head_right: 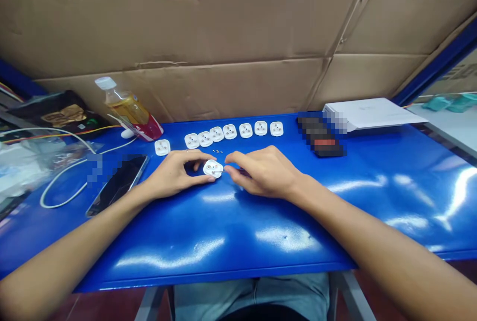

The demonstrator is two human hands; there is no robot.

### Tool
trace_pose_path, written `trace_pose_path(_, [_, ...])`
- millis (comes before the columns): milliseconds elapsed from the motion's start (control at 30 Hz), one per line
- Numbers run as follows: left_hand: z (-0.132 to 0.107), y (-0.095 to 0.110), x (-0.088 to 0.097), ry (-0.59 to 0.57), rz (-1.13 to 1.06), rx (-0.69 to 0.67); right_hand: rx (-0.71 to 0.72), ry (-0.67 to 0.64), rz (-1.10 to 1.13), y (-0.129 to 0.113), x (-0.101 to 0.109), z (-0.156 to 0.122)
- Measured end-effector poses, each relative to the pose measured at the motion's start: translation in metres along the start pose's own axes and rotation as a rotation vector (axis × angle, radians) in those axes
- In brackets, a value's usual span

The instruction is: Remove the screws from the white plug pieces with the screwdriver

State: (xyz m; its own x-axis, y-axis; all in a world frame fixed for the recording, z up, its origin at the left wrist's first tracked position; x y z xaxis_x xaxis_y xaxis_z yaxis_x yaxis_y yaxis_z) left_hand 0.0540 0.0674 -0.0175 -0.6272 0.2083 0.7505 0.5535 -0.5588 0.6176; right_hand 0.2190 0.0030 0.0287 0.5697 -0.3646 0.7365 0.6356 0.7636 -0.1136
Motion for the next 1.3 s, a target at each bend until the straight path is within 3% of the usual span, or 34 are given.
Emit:
trace_pose_path(233, [-0.002,0.004,-0.005,0.01,0.007,-0.049,-0.157,0.023,0.103,0.007,0.003,0.005])
trace_pose_path(367, [-0.002,0.006,-0.006,-0.002,0.002,-0.066,-0.121,-0.013,0.236,0.001,0.003,0.007])
trace_pose_path(467, [-0.002,0.006,-0.005,0.001,0.012,-0.078,-0.082,-0.033,0.227,0.0,0.002,0.006])
trace_pose_path(667, [-0.003,0.005,-0.007,0.001,0.01,-0.087,-0.222,-0.034,0.185,0.014,-0.001,0.004])
trace_pose_path(967, [-0.003,0.006,-0.01,-0.033,-0.016,-0.058,-0.099,-0.094,0.294,0.005,0.005,0.011])
trace_pose_path(1200, [-0.004,0.009,-0.011,-0.044,-0.053,-0.084,-0.179,-0.047,0.162,0.012,0.001,0.008])
trace_pose_path(1300, [-0.005,0.009,-0.012,-0.062,-0.07,-0.074,-0.129,-0.062,0.191,0.006,0.0,0.009])
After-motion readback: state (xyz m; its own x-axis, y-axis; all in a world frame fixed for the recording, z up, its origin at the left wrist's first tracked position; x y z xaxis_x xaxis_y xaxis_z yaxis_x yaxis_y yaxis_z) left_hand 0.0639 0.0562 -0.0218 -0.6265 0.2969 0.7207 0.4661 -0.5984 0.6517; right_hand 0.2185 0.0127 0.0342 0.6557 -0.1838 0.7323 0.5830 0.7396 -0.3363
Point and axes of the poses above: each hand's wrist, its own z-axis towards the middle knuckle, its own x-axis out of the back of the hand, y = z × x, the point moved 9 cm from there along z, towards the middle knuckle, and after that the axes turned 8 degrees about y, right-handed, at the moved point
